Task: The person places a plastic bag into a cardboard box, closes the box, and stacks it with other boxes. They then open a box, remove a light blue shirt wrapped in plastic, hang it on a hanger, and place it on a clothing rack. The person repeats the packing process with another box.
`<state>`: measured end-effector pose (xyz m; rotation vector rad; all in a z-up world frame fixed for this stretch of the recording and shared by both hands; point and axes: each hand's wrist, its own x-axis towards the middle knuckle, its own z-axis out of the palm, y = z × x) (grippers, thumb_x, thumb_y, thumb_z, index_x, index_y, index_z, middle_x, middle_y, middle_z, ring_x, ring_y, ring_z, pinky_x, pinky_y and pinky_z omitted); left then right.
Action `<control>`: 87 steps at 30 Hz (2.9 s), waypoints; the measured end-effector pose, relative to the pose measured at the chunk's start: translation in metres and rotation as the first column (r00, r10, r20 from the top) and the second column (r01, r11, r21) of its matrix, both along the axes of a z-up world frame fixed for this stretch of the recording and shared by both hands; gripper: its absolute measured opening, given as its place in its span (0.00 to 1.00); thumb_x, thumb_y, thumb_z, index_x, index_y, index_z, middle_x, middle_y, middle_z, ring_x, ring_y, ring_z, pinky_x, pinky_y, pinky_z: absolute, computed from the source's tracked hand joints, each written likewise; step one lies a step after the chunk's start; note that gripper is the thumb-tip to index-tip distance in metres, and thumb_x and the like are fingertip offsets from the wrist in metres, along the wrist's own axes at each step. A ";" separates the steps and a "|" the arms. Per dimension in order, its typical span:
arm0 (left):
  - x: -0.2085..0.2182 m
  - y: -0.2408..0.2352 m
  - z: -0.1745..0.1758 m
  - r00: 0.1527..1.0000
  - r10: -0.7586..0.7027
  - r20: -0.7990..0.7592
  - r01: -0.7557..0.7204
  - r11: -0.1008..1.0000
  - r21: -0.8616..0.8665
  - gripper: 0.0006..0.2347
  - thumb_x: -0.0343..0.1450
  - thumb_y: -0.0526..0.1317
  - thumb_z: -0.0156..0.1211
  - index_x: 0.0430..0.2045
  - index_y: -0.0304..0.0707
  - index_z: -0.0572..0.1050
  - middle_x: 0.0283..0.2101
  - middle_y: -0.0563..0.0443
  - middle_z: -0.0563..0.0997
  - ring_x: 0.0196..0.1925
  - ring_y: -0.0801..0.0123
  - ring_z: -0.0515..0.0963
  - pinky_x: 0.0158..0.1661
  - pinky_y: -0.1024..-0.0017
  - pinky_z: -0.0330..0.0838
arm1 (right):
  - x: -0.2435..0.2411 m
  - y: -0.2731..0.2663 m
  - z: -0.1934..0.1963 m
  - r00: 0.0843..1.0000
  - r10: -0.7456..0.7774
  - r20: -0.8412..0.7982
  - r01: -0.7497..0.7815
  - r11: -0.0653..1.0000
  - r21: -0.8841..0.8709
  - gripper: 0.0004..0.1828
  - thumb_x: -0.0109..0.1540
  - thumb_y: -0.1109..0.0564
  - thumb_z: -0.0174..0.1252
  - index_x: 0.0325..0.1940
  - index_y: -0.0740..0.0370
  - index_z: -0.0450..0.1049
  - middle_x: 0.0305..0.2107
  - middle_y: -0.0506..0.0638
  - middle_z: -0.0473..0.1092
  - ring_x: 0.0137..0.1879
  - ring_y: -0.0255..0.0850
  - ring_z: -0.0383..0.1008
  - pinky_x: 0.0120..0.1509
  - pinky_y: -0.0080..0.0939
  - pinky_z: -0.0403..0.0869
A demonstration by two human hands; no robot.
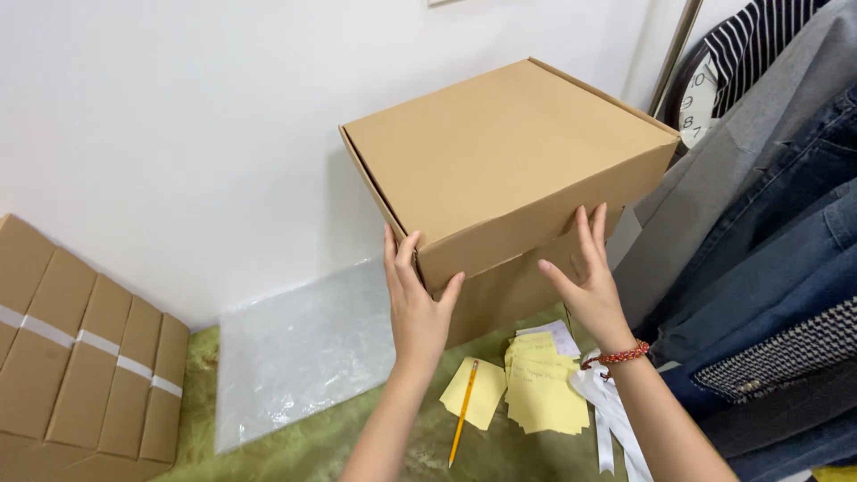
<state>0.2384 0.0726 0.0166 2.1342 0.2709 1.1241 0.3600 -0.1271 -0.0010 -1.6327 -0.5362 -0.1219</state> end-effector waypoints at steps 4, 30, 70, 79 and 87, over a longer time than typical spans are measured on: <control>0.041 0.024 -0.002 0.999 0.030 -0.025 -0.029 0.998 0.051 0.37 0.66 0.35 0.77 0.68 0.46 0.58 0.80 0.31 0.48 0.79 0.33 0.56 0.69 0.41 0.61 | 0.041 0.014 0.005 1.000 -0.001 0.004 0.002 0.992 -0.123 0.53 0.65 0.53 0.66 0.87 0.46 0.43 0.83 0.54 0.22 0.84 0.67 0.27 0.82 0.74 0.46; 0.085 0.037 -0.001 0.998 0.015 -0.066 -0.020 0.998 -0.066 0.39 0.67 0.41 0.78 0.66 0.51 0.51 0.83 0.42 0.41 0.76 0.32 0.61 0.64 0.35 0.69 | 0.059 0.077 -0.034 0.992 -0.012 0.129 0.034 0.985 -0.170 0.63 0.66 0.47 0.66 0.87 0.51 0.25 0.79 0.64 0.12 0.81 0.73 0.11 0.80 0.79 0.30; -0.110 0.341 0.001 0.822 -0.569 -0.007 0.494 0.720 -0.487 0.22 0.76 0.46 0.55 0.68 0.50 0.69 0.85 0.53 0.33 0.86 0.58 0.41 0.75 0.53 0.47 | -0.092 0.255 0.007 0.942 -0.334 -0.043 0.331 0.942 -0.061 0.45 0.71 0.54 0.52 0.85 0.53 0.33 0.83 0.52 0.31 0.87 0.49 0.34 0.87 0.48 0.42; -0.100 0.357 -0.012 0.811 -0.584 -0.029 0.480 0.694 -0.537 0.25 0.75 0.49 0.54 0.71 0.52 0.65 0.85 0.53 0.34 0.85 0.58 0.47 0.75 0.53 0.50 | -0.070 0.257 -0.013 0.949 -0.315 0.037 0.316 0.948 -0.041 0.47 0.73 0.59 0.50 0.84 0.57 0.24 0.83 0.52 0.25 0.87 0.37 0.28 0.88 0.40 0.36; -0.137 0.365 0.015 0.840 -0.539 0.061 0.488 0.703 -0.518 0.30 0.77 0.41 0.57 0.77 0.47 0.56 0.84 0.38 0.36 0.83 0.42 0.36 0.75 0.40 0.37 | -0.105 0.276 0.010 0.931 -0.363 -0.038 0.363 0.932 -0.016 0.48 0.75 0.59 0.55 0.87 0.53 0.29 0.81 0.67 0.23 0.84 0.66 0.23 0.86 0.66 0.38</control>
